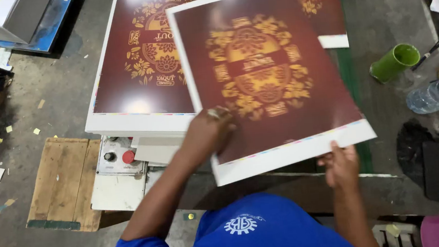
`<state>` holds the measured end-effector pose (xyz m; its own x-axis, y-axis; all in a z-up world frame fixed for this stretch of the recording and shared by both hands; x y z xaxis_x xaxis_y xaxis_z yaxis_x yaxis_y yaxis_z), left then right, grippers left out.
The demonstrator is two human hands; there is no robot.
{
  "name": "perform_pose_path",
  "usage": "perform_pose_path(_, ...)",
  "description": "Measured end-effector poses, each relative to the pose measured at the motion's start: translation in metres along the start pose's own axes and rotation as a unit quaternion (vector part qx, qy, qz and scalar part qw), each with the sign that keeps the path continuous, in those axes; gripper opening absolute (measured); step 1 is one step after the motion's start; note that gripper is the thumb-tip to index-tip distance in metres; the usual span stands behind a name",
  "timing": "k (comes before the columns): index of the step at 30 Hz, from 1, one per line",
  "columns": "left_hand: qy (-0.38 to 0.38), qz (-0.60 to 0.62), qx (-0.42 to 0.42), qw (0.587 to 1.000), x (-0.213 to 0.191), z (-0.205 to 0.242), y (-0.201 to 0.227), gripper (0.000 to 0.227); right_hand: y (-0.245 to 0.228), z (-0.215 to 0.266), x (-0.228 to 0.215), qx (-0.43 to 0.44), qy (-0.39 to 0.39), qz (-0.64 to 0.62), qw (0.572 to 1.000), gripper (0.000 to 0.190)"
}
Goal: The person repeatedly picks up large printed sheets featuring a maroon and gold design from a pile on a table. They lift each sheet and place it onto a separate stack, aligning the edges to maintain a neat pile. The process is continuous throughout the video, with the person handling the sheets by hand.
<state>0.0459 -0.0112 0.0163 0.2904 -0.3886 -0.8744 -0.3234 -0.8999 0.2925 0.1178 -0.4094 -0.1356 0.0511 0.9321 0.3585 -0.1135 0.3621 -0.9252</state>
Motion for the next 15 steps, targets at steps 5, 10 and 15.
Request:
perform_pose_path(5, 0.007, -0.078, -0.015, 0.997, -0.027, 0.008, -0.035, 0.050, -0.009, 0.003, -0.082, -0.012, 0.059, 0.010, 0.998, 0.020)
perform_pose_path(10, -0.036, -0.129, -0.050, 0.990, -0.026, 0.016, -0.049, 0.072, -0.013, 0.015, -0.141, -0.012, 0.109, 0.064, 0.992, 0.025)
perform_pose_path(15, -0.039, -0.084, -0.006, 0.996, -0.039, 0.016, -0.040, 0.036, -0.010, 0.027, -0.155, -0.006, 0.101, 0.097, 0.990, 0.026)
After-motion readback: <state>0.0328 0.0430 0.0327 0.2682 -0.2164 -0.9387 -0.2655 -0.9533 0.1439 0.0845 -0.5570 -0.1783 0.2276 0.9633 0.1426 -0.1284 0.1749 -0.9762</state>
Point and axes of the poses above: each hand's wrist, its own z-axis away from the middle knuckle, its own x-axis out of the palm, y = z × x, the point moved 5 cm from there along -z, towards the middle knuckle, and after that the axes turned 4 degrees about y, right-handed, at the moved point
